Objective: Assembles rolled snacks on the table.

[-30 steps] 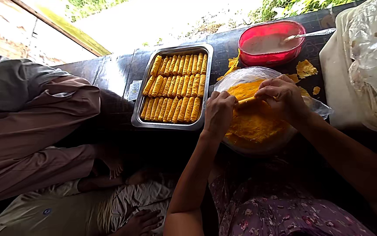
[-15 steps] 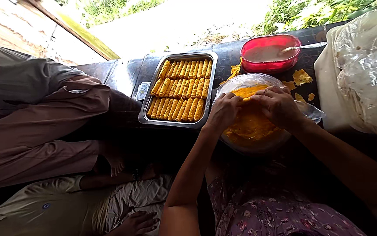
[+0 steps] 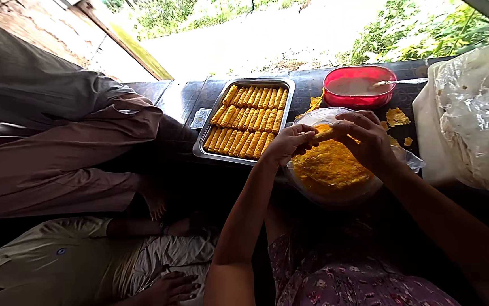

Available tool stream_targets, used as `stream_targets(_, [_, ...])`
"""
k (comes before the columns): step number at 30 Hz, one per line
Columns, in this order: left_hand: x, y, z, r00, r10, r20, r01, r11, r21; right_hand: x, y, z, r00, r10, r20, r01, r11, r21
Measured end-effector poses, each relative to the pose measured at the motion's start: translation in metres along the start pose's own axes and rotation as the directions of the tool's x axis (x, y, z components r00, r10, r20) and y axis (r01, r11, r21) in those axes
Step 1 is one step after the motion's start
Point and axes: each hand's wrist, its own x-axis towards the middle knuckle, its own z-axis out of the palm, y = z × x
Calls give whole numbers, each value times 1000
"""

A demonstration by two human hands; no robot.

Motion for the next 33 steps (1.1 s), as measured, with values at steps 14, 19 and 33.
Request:
stream_targets(14, [-32, -31, -9, 974, 217, -59, -202, 959, 197, 18, -14, 4, 986, 44, 159, -55, 996, 68])
stream_targets(19, [-34, -44, 3, 825, 542, -162, -405, 766, 500, 19, -19, 13, 961, 117, 250, -149, 983, 111])
stream_targets(33, [4, -13, -120, 619, 471, -628, -77, 832, 549, -8, -15, -2, 990, 50, 132, -50, 999, -4])
